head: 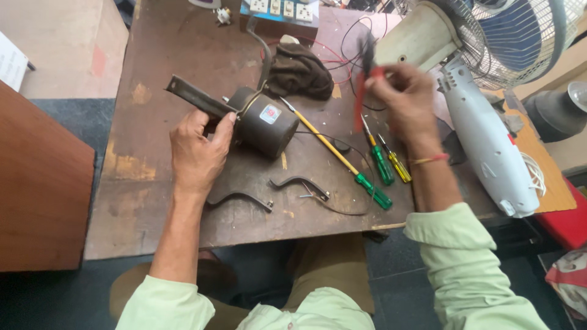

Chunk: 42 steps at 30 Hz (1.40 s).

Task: The person disassembles a fan motor by removing metal mounting brackets using pliers and screwdrivers. They manipulate the motor housing and brackets on a workbench, then reattach the brackets to the motor.

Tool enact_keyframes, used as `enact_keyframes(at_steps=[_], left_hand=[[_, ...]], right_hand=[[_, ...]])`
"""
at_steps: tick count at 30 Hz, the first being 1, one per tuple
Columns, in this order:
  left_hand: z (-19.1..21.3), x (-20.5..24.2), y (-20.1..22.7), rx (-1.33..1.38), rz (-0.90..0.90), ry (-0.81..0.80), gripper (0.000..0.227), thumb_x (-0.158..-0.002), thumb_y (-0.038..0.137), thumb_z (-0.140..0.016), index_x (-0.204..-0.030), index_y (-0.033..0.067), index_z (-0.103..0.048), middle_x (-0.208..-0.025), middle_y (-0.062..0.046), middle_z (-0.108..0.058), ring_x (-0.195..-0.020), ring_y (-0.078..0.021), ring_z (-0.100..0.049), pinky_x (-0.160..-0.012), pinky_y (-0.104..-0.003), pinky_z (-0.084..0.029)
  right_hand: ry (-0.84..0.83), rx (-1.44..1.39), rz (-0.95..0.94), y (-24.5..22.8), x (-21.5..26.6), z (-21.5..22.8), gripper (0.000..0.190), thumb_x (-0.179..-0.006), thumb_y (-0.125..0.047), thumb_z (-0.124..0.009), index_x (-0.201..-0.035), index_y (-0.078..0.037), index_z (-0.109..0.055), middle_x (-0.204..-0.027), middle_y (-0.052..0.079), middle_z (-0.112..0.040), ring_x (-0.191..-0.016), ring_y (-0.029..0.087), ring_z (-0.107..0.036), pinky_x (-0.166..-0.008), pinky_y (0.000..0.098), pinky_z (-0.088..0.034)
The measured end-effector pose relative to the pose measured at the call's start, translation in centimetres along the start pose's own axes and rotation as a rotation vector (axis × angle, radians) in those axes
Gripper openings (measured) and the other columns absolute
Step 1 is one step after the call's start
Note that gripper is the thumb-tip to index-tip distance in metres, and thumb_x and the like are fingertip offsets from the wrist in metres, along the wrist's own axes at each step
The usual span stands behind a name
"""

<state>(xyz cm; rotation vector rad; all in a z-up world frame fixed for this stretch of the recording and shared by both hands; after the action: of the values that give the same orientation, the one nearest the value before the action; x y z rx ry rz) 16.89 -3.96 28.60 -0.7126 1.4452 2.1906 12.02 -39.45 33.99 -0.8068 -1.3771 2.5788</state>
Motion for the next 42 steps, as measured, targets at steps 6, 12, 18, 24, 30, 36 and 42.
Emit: enact_keyframes(at_steps=[6,12,18,24,30,36,42], left_hand=[[-0.3,-0.4,-0.1,0.085,0.107,-0.041,0.013,-0.096,0.013,-0.076,-0.102,0.0019,-0.075,-0.089,-0.012,-0.074,-0.075,-0.0188,-0.071,-0.069,-0.033,-0.053],[0.2,-0.3,-0.3,0.143,0.112,-0.165,0.016,-0.091,0.008,-0.075,-0.106,0.0019,-0.074,-0.093,-0.010,-0.075,-0.080,-0.0159,-0.073,-0.071,-0.031,-0.055],[0.0,0.2,-0.3,0.143,0.138,-0.086,0.017,-0.091,0.007,-0.077,-0.108,0.0031,-0.075,-0.094,-0.010,-0.076,-0.081,-0.0152,-0.072,-0.072,-0.030,-0.055],[0.1,0.2,-0.9,0.180,0.184,-0.144,0.012,-0.099,0.012,-0.074,-0.106,0.0019,-0.075,-0.093,-0.010,-0.073,-0.079,-0.0153,-0.068,-0.071,-0.031,-0.053],[0.3,0.1,-0.2,0.260,0.209,-0.047,0.017,-0.100,0.018,-0.073,-0.103,0.0009,-0.072,-0.089,-0.010,-0.076,-0.079,-0.0149,-0.067,-0.073,-0.031,-0.054],[0.5,-1.5,0.7,0.051,0.112,-0.055,0.020,-0.096,0.022,-0.075,-0.099,0.0024,-0.074,-0.083,-0.011,-0.074,-0.069,-0.0154,-0.069,-0.064,-0.033,-0.052],[0.6,-0.8,-0.6,0.158,0.289,-0.113,0.021,-0.094,0.025,-0.074,-0.094,0.0039,-0.073,-0.072,-0.010,-0.072,-0.064,-0.0185,-0.066,-0.059,-0.035,-0.051]], right_hand=[[-0.112,0.043,0.050,-7.9,6.4,3.3,0.035,-0.099,-0.015,-0.074,-0.131,0.000,-0.071,-0.086,-0.004,-0.065,-0.073,0.003,-0.055,-0.061,0.0214,-0.042],[-0.240,0.346,0.024,-6.5,11.2,-1.8,0.027,-0.087,-0.018,-0.081,-0.108,-0.002,-0.077,-0.085,0.007,-0.069,-0.071,0.012,-0.063,-0.063,0.0270,-0.049],[-0.257,0.223,-0.088,-1.5,11.7,-3.8,0.021,-0.077,-0.016,-0.077,-0.091,-0.001,-0.071,-0.081,0.008,-0.067,-0.074,0.015,-0.062,-0.069,0.0299,-0.049],[-0.356,0.142,-0.141,2.5,12.0,-5.5,0.025,-0.084,-0.016,-0.077,-0.098,-0.001,-0.064,-0.089,0.007,-0.065,-0.083,0.017,-0.056,-0.073,0.0286,-0.048],[-0.346,-0.611,-0.511,0.1,10.7,-4.8,0.045,-0.083,-0.004,-0.073,-0.124,-0.001,-0.054,-0.110,0.018,-0.074,-0.106,0.032,-0.071,-0.090,0.0360,-0.058],[-0.605,-0.949,-0.578,-5.5,14.1,-9.2,0.057,-0.075,0.013,-0.057,-0.131,0.004,-0.049,-0.139,0.027,-0.056,-0.120,0.043,-0.067,-0.096,0.0544,-0.059],[-0.680,-0.995,-0.663,-6.1,15.1,-12.9,0.060,-0.072,0.014,-0.059,-0.130,0.001,-0.046,-0.140,0.022,-0.059,-0.133,0.038,-0.059,-0.103,0.0531,-0.050]])
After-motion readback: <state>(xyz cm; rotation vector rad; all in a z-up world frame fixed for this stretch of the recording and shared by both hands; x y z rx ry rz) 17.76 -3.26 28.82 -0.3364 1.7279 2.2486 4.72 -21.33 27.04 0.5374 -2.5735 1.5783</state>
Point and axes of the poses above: each hand's wrist, its own x-axis away from the middle knuckle, its own z-axis out of the back of the hand, y = z × x, the point moved 6 cm from there along -x, towards the middle knuckle
